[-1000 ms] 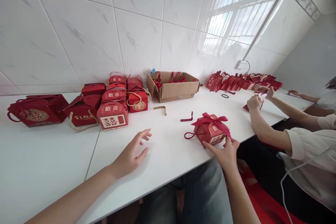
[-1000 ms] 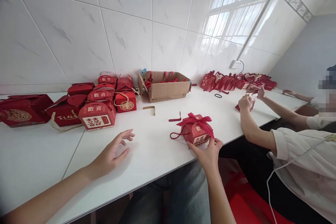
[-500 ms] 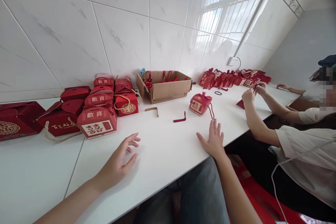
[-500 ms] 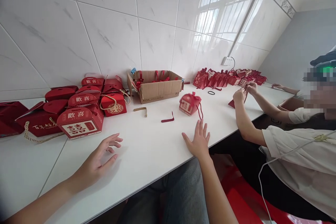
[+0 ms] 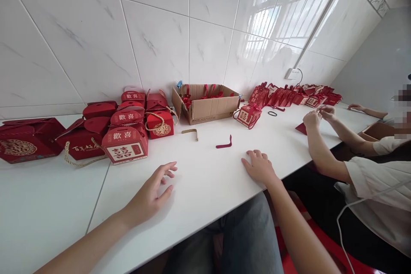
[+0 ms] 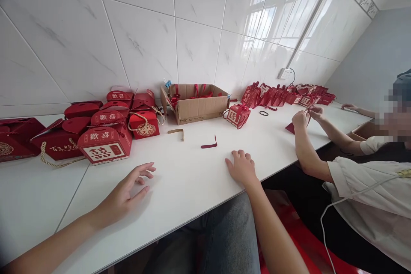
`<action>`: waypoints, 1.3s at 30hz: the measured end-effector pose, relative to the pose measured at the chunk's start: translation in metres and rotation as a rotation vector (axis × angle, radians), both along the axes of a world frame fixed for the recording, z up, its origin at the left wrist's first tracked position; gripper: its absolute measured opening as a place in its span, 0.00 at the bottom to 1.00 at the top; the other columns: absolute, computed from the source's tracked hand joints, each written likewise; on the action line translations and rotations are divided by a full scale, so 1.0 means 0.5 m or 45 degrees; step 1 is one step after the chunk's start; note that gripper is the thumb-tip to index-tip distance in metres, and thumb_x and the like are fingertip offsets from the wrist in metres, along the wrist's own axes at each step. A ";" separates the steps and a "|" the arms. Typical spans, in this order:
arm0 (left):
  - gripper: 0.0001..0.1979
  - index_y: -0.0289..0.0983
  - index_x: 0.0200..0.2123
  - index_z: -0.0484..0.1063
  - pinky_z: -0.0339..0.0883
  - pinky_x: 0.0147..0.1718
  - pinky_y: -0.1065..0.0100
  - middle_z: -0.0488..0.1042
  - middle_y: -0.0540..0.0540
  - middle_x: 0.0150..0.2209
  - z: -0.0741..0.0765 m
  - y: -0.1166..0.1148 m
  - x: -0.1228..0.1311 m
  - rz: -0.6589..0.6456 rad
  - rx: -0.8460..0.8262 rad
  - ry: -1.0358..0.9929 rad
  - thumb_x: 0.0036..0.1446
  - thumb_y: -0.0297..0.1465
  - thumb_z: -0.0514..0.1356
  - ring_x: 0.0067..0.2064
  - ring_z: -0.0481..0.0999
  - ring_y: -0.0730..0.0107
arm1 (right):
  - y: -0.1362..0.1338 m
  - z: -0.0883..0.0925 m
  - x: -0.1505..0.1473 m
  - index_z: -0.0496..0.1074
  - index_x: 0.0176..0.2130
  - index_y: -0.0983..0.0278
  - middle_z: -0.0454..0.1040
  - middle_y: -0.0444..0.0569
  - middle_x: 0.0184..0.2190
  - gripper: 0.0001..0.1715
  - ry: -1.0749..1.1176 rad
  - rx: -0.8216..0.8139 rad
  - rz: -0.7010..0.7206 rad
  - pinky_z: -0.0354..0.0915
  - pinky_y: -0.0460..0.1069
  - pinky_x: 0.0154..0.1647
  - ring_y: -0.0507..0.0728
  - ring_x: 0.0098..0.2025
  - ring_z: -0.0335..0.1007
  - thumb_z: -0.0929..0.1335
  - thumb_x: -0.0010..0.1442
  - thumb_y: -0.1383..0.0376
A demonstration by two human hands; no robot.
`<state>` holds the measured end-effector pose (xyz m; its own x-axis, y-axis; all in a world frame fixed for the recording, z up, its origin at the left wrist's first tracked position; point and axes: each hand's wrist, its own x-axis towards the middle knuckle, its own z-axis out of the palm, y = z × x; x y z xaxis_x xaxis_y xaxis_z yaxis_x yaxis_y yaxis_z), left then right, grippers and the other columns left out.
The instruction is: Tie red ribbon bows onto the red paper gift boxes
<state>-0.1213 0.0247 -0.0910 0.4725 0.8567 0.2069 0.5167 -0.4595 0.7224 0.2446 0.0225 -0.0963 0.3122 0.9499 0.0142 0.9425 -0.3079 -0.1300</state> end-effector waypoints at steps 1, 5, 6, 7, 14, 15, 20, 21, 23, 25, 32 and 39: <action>0.24 0.46 0.59 0.53 0.69 0.43 0.65 0.66 0.43 0.53 0.000 0.000 0.001 -0.001 -0.011 0.000 0.59 0.30 0.51 0.49 0.69 0.65 | 0.030 0.009 0.004 0.64 0.55 0.65 0.64 0.59 0.56 0.27 -0.029 -0.007 0.002 0.61 0.61 0.49 0.69 0.56 0.59 0.55 0.63 0.55; 0.24 0.47 0.59 0.52 0.70 0.39 0.68 0.64 0.43 0.54 0.001 -0.002 0.000 0.020 -0.086 -0.002 0.60 0.30 0.51 0.50 0.68 0.65 | 0.175 0.029 0.033 0.67 0.50 0.69 0.68 0.61 0.50 0.22 -0.035 0.025 -0.043 0.60 0.57 0.49 0.66 0.53 0.62 0.55 0.63 0.64; 0.24 0.47 0.59 0.51 0.70 0.37 0.69 0.63 0.43 0.54 0.000 -0.002 -0.001 0.030 -0.107 -0.004 0.60 0.31 0.51 0.50 0.68 0.65 | 0.209 0.028 0.043 0.68 0.50 0.69 0.68 0.61 0.50 0.22 -0.028 0.037 -0.053 0.59 0.56 0.51 0.64 0.53 0.62 0.55 0.63 0.65; 0.24 0.48 0.59 0.51 0.70 0.35 0.69 0.63 0.43 0.55 -0.001 -0.001 -0.003 0.040 -0.119 -0.007 0.60 0.31 0.51 0.50 0.68 0.64 | 0.238 0.025 0.053 0.67 0.50 0.69 0.68 0.60 0.51 0.23 -0.019 0.049 -0.068 0.57 0.56 0.53 0.63 0.54 0.62 0.54 0.63 0.65; 0.27 0.50 0.61 0.48 0.68 0.45 0.63 0.63 0.44 0.55 -0.011 0.007 -0.006 0.064 -0.073 -0.041 0.59 0.28 0.50 0.48 0.69 0.67 | 0.340 -0.019 0.116 0.34 0.67 0.72 0.42 0.61 0.68 0.42 0.084 0.034 -0.214 0.42 0.66 0.62 0.68 0.68 0.36 0.50 0.63 0.53; 0.27 0.50 0.61 0.48 0.68 0.45 0.62 0.64 0.44 0.54 -0.012 0.007 -0.006 0.070 -0.074 -0.042 0.59 0.28 0.50 0.48 0.70 0.66 | 0.346 -0.023 0.122 0.35 0.67 0.72 0.41 0.58 0.68 0.42 0.100 0.004 -0.210 0.40 0.67 0.63 0.67 0.68 0.34 0.49 0.63 0.51; 0.28 0.51 0.61 0.49 0.69 0.45 0.62 0.65 0.44 0.54 -0.012 0.004 -0.006 0.088 -0.066 -0.029 0.58 0.28 0.51 0.48 0.70 0.66 | 0.357 -0.032 0.138 0.41 0.67 0.67 0.37 0.50 0.69 0.41 0.132 -0.086 -0.182 0.35 0.66 0.65 0.65 0.69 0.30 0.47 0.63 0.49; 0.28 0.50 0.61 0.49 0.69 0.44 0.62 0.65 0.44 0.54 -0.012 0.003 -0.005 0.083 -0.059 -0.024 0.58 0.28 0.51 0.48 0.70 0.66 | 0.356 -0.033 0.138 0.41 0.67 0.67 0.37 0.50 0.69 0.41 0.133 -0.088 -0.180 0.35 0.66 0.65 0.65 0.69 0.30 0.47 0.63 0.49; 0.28 0.49 0.60 0.49 0.69 0.44 0.62 0.65 0.44 0.53 -0.011 0.005 -0.003 0.100 -0.025 -0.008 0.58 0.27 0.51 0.48 0.70 0.66 | 0.353 -0.033 0.137 0.41 0.67 0.66 0.37 0.50 0.69 0.41 0.133 -0.085 -0.177 0.35 0.66 0.65 0.65 0.69 0.31 0.47 0.63 0.48; 0.26 0.48 0.59 0.51 0.68 0.46 0.61 0.65 0.44 0.53 -0.011 0.015 -0.004 0.192 0.055 0.018 0.58 0.27 0.51 0.49 0.69 0.65 | 0.349 -0.032 0.136 0.42 0.67 0.66 0.38 0.50 0.69 0.41 0.135 -0.074 -0.172 0.35 0.67 0.65 0.66 0.69 0.31 0.47 0.63 0.48; 0.37 0.36 0.59 0.49 0.55 0.56 0.47 0.55 0.35 0.55 -0.003 0.095 -0.060 0.896 0.876 0.092 0.49 0.35 0.63 0.59 0.55 0.49 | 0.325 -0.034 0.131 0.52 0.64 0.65 0.43 0.53 0.68 0.38 0.114 -0.031 -0.079 0.39 0.67 0.64 0.68 0.68 0.36 0.49 0.63 0.49; 0.55 0.37 0.62 0.39 0.46 0.60 0.46 0.47 0.32 0.59 0.011 0.124 -0.088 1.222 0.620 -0.014 0.38 0.43 0.70 0.64 0.46 0.46 | 0.309 -0.043 0.113 0.55 0.63 0.67 0.46 0.58 0.67 0.37 0.079 -0.028 -0.017 0.42 0.67 0.62 0.70 0.67 0.39 0.50 0.64 0.50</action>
<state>-0.1651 0.0869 -0.0855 -0.3573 0.6931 0.6261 0.8093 -0.1049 0.5780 0.3009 0.1771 -0.1176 0.3248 0.9454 -0.0265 0.9285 -0.3241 -0.1814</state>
